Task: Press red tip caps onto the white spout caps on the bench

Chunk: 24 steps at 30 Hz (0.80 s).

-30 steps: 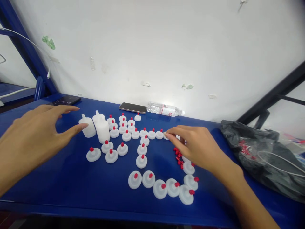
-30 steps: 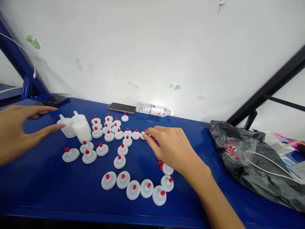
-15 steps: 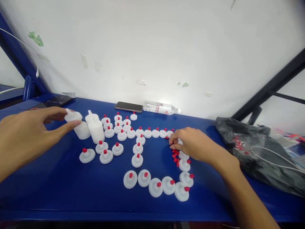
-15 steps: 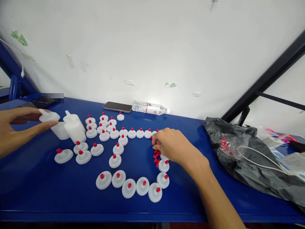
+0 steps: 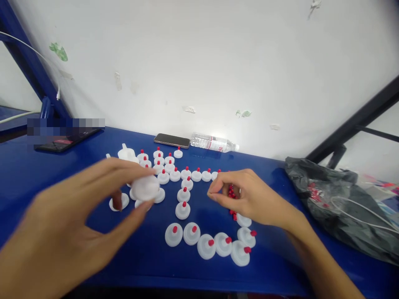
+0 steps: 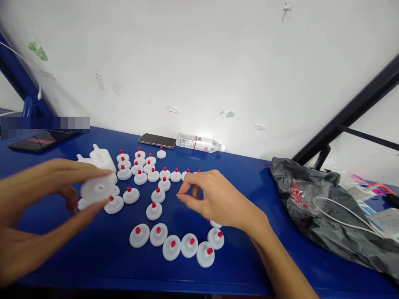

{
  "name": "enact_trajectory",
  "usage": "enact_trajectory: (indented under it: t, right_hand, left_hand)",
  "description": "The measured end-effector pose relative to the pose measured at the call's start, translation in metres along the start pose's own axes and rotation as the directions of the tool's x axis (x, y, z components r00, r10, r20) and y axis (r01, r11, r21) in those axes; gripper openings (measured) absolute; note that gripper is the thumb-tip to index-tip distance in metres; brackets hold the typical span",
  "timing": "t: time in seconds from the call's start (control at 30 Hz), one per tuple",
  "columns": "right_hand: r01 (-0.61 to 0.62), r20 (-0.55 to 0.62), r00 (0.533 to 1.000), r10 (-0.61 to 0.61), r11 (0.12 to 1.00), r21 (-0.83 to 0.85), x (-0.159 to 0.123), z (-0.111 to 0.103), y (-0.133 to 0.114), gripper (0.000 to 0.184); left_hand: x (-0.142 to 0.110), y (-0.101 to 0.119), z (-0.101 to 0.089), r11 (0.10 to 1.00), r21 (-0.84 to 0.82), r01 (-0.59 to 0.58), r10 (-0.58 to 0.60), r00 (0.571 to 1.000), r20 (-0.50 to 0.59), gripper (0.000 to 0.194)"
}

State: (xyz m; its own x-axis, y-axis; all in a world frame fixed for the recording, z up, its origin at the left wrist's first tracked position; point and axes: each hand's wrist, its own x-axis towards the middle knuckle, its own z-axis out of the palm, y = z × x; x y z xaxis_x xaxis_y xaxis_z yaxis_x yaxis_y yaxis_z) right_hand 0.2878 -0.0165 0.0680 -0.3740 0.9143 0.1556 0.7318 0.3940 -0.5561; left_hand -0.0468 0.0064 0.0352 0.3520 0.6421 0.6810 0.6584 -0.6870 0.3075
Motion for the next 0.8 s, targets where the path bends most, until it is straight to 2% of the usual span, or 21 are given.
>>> enact_trajectory:
  t: [0.07, 0.17, 0.27, 0.37, 0.47, 0.6, 0.8]
  right_hand:
    - [0.059, -0.008, 0.998, -0.058, 0.994, 0.088, 0.0, 0.007, -0.003, 0.008]
    - [0.118, -0.046, 0.993, -0.111, 0.973, 0.2, 0.001, 0.015, -0.008, 0.009]
    - [0.184, -0.085, 0.982, -0.168, 0.953, 0.239, 0.003, 0.019, -0.013, 0.012]
    - [0.251, -0.153, 0.964, -0.215, 0.929, 0.273, 0.005, 0.023, -0.016, 0.012]
    - [0.278, -0.225, 0.952, -0.208, 0.893, 0.354, 0.007, 0.031, -0.015, 0.006]
    - [0.307, -0.287, 0.937, -0.201, 0.865, 0.397, 0.008, 0.04, -0.015, 0.007]
    - [0.289, -0.309, 0.934, -0.179, 0.886, 0.361, 0.007, 0.042, -0.012, 0.003]
  left_hand:
    - [-0.002, 0.009, 0.013, 0.994, -0.029, -0.101, 0.101, 0.995, 0.01, 0.025]
    - [-0.005, 0.019, 0.028, 0.99, -0.106, -0.098, 0.101, 0.995, 0.023, 0.023]
    - [-0.006, 0.022, 0.035, 0.981, -0.165, -0.105, 0.109, 0.994, 0.02, 0.024]
    - [-0.006, 0.021, 0.038, 0.98, -0.17, -0.103, 0.112, 0.993, 0.048, 0.022]
    - [-0.005, 0.022, 0.039, 0.979, -0.167, -0.114, 0.129, 0.988, 0.084, 0.018]
    - [-0.002, 0.027, 0.039, 0.978, -0.146, -0.149, 0.154, 0.988, 0.03, 0.016]
    - [-0.005, 0.027, 0.038, 0.977, -0.118, -0.175, 0.179, 0.984, 0.023, 0.023]
